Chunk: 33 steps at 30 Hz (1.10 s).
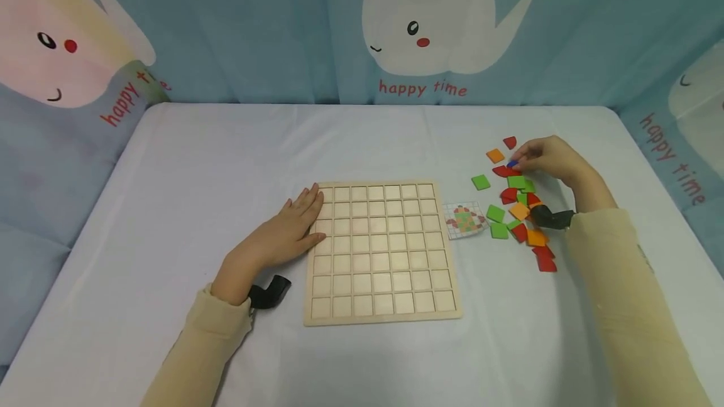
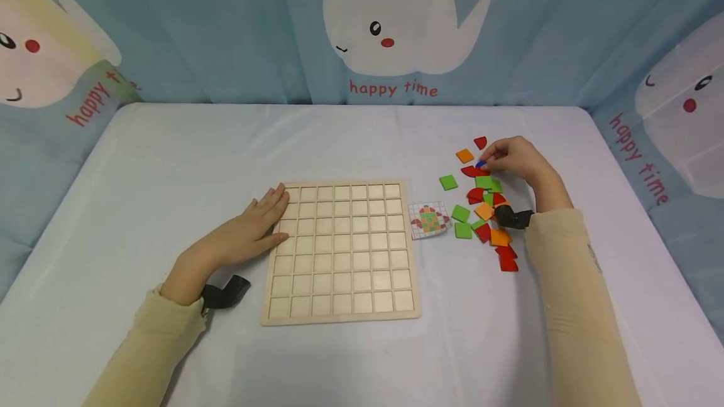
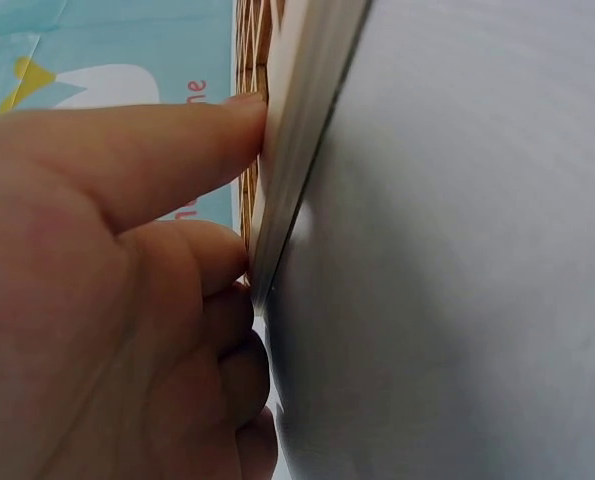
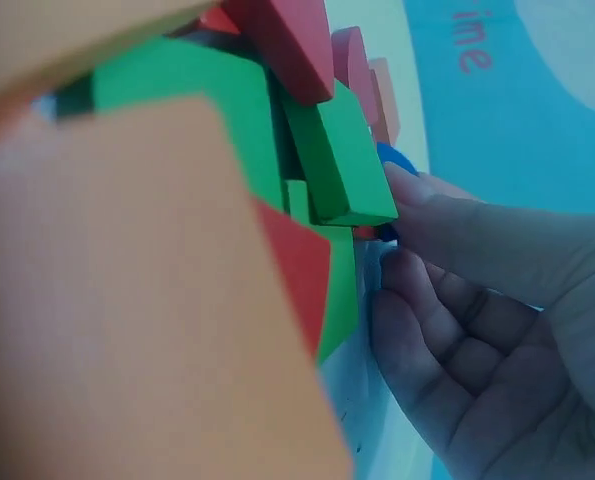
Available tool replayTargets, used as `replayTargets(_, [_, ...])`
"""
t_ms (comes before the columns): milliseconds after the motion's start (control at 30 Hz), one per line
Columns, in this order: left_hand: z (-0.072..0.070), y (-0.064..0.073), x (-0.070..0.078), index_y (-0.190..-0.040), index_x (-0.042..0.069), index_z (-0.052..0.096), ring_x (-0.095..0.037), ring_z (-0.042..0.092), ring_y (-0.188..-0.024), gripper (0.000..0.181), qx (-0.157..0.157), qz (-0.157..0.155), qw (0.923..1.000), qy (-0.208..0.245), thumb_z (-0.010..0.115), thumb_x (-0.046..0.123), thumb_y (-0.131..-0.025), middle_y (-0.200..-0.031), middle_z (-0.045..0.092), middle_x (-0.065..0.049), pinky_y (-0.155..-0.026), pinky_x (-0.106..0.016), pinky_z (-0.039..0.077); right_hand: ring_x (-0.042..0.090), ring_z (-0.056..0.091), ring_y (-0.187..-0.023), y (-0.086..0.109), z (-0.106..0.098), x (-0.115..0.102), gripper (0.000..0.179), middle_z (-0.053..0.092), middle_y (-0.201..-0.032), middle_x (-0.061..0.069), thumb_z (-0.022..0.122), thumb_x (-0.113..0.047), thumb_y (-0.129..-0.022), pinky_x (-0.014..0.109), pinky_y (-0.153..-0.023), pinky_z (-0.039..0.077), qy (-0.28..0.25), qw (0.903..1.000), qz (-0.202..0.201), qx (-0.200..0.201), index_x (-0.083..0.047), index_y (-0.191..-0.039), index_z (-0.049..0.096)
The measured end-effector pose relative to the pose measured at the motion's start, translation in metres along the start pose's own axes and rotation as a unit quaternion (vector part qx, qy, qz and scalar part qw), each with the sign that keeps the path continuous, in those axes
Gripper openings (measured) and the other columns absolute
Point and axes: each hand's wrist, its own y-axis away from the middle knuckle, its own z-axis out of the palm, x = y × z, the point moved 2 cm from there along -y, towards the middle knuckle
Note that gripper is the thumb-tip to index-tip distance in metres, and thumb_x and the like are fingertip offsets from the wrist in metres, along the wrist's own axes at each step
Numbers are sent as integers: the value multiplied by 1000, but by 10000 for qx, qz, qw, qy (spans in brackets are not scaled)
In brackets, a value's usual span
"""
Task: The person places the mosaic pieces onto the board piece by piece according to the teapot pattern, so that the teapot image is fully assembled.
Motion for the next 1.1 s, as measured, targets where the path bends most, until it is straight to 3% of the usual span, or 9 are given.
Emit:
replayTargets(200, [1, 1, 1, -148, -7, 9, -34, 1, -142, 71, -54, -44, 10000, -12, 47, 28, -100, -155, -2, -20, -113, -51, 8, 33, 45, -101, 9, -1, -8, 30, 57, -109, 22, 63, -20, -92, 51, -91, 40, -76, 9994, -37, 345, 6, -108, 61])
replayTargets(433, [0, 3, 4, -148, -7, 10, -35, 2, -142, 70, 15, -13, 10000, 34, 47, 27, -100, -155, -1, -21, -112, -52, 8, 13, 52, -92, 25, 4, -44, 30, 64, -88, -13, 66, -22, -90, 37, -88, 40, -885, 9904, -592, 883, 4, -106, 63])
replayTargets(533, [-1, 3, 4, -148, -7, 10, -35, 2, -142, 70, 20, -24, 10000, 34, 47, 27, -100, -155, 0, -21, -112, -52, 8, 10, 56, -88, 30, 11, -65, 24, 64, -85, -16, 67, -19, -90, 30, -86, 42, -1300, 9841, -748, 952, 0, -103, 65])
replayTargets(667, [1, 3, 1, -148, -7, 9, -35, 2, -142, 71, 39, -16, 10000, 42, 48, 28, -100, -155, 0, -21, -112, -52, 8, 12, 59, -90, 35, 24, -90, 19, 67, -88, -11, 68, -20, -89, 25, -81, 45, -1809, 9760, -873, 844, -4, -99, 68])
replayTargets(867, [1, 4, -2, -148, -7, 8, -35, 1, -142, 72, 43, -12, 10000, 59, 49, 28, -99, -155, -1, -21, -112, -52, 7, 14, 60, -88, 35, 47, -121, 12, 68, -87, -7, 69, -13, -88, 27, -80, 43, -2324, 9634, -1203, 586, -4, -95, 68])
replayTargets(1100, [-1, 4, 1, -148, -6, 8, -33, 1, -143, 72, 32, -73, 10000, 48, 48, 29, -100, -155, -1, -20, -112, -51, 7, 27, 61, -84, 28, 82, -146, 12, 66, -83, 0, 67, -5, -87, 24, -77, 48, -2319, 9574, -1705, 221, 4, -95, 66])
